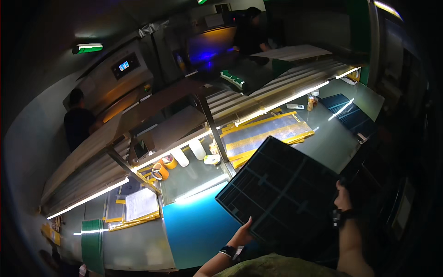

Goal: Inspecting and sorting industrial panels or PCB sheets into organized racks.

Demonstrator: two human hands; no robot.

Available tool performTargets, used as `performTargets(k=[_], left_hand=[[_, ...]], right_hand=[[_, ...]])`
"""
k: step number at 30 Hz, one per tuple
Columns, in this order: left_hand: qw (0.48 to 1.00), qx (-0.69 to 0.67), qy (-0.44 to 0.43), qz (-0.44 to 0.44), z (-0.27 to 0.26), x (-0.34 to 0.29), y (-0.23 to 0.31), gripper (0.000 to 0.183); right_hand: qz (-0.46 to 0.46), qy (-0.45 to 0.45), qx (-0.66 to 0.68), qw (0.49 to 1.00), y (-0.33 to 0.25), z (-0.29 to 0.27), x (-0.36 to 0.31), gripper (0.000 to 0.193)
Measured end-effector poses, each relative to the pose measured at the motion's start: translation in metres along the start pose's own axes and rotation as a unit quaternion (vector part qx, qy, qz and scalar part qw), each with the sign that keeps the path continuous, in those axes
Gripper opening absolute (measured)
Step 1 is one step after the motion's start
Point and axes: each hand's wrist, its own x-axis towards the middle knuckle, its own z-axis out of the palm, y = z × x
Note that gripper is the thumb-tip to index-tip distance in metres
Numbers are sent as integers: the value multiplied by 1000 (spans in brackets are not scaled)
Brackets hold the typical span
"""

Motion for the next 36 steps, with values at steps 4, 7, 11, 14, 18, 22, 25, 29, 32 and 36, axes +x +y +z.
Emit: performTargets(k=[4, 7, 11, 14, 18, 22, 25, 29, 32, 36], left_hand=[[999, -29, 43, -13, -22, 24, -7, 44], [992, -110, 48, 39, -33, 34, -11, 55], [995, -78, 21, 65, -12, 40, 16, 67], [997, -55, -5, 55, 0, 46, 37, 66], [998, -56, -1, 40, -4, 50, 44, 66], [997, -37, 16, 64, -10, 54, 42, 68], [998, -41, 11, 47, -19, 56, 45, 69], [998, -45, -26, 37, -23, 59, 47, 71], [998, -25, -7, 56, -16, 55, 48, 71], [993, -38, -24, 105, -3, 43, 50, 83]], right_hand=[[142, 161, -115, 970, 94, 37, -5, 48], [-136, 94, -434, 885, 70, 79, -59, 73], [-320, -341, -423, 776, -19, 152, -153, 73], [-369, -337, -439, 746, -28, 157, -167, 70], [-419, -354, -403, 733, -23, 163, -158, 63], [-429, -370, -363, 740, -32, 169, -157, 57], [-436, -363, -374, 734, -33, 170, -159, 53], [-450, -342, -348, 748, -39, 170, -165, 36], [-550, -316, -309, 709, -25, 176, -173, 6], [-460, -246, -187, 833, -71, 184, -167, 5]])
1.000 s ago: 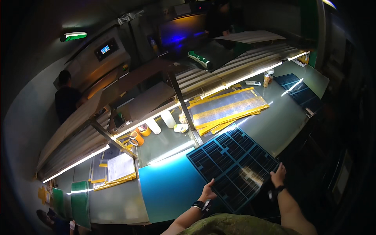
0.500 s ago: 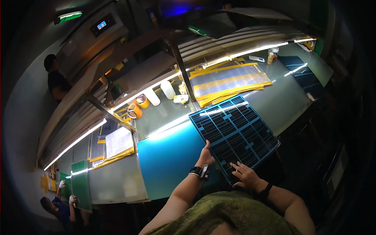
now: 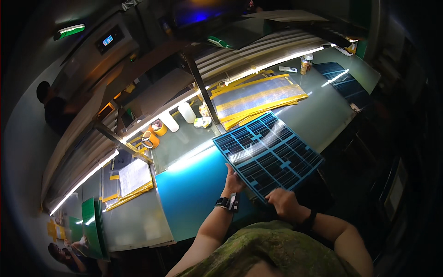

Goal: Inspecting and sorting industrial panels or PCB sheets into organized racks.

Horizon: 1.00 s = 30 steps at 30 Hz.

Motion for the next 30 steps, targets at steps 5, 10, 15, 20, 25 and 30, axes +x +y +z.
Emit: performTargets(k=[5, 10, 15, 20, 25, 30], left_hand=[[996, -54, -66, 23, 45, -28, -24, 93], [999, -26, 37, 25, 64, -27, -46, 73], [998, -65, 12, 5, 51, -30, -44, 73], [882, 431, 160, 104, -33, -5, -55, 40], [953, 192, 135, 190, 39, -38, -43, 18], [931, 217, 125, 264, 35, -108, -7, 19]], right_hand=[[55, 63, 20, 996, -12, -5, 40, 8], [184, 74, 120, 973, 10, 25, 19, 8], [443, 185, 298, 825, 46, 19, -6, 19], [239, 244, 225, 912, 16, -26, 40, 19], [108, -181, 34, 977, -27, -37, 49, 37], [-8, -261, -51, 964, -55, 16, 100, 99]])
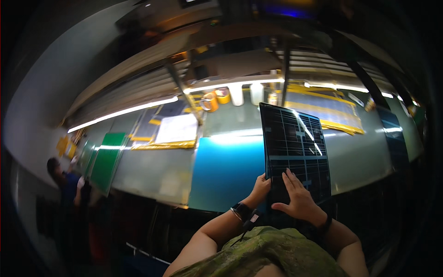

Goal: Inspecting and sorting industrial panels or PCB sheets into organized racks.

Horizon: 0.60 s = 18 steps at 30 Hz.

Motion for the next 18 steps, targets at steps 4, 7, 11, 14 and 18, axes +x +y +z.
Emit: performTargets(k=[4, 7, 11, 14, 18], left_hand=[[995, -32, 76, 56, -47, -52, 28, 27], [980, -60, 154, 111, -62, -112, 54, 27], [922, -79, 313, 213, -85, -178, 56, 21], [863, -59, 415, 284, -85, -222, 65, 19], [759, -58, 553, 339, -80, -283, 76, 20]], right_hand=[[-56, -48, 26, 997, -43, 57, 54, 105], [-140, -51, 31, 988, -88, 79, 73, 96], [-254, -112, 79, 957, -138, 90, 86, 73], [-317, -159, 96, 930, -174, 75, 95, 50], [-379, -231, 67, 894, -180, 72, 147, 23]])
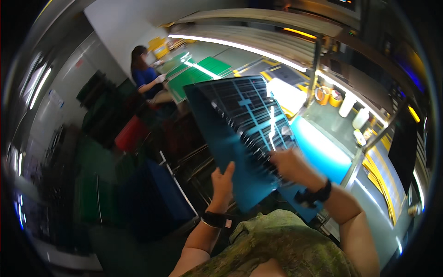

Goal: Inspecting and sorting industrial panels or PCB sheets into organized racks.

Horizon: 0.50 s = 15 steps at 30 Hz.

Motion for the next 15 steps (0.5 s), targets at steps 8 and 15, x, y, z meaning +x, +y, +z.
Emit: performTargets(k=[8, 15], left_hand=[[948, 103, 280, 110, -169, -25, 73, 21], [853, 370, 364, 57, -192, -28, 76, 27]], right_hand=[[89, 349, -148, 921, 110, -161, -75, 32], [104, 241, -153, 953, 31, -131, -149, 43]])
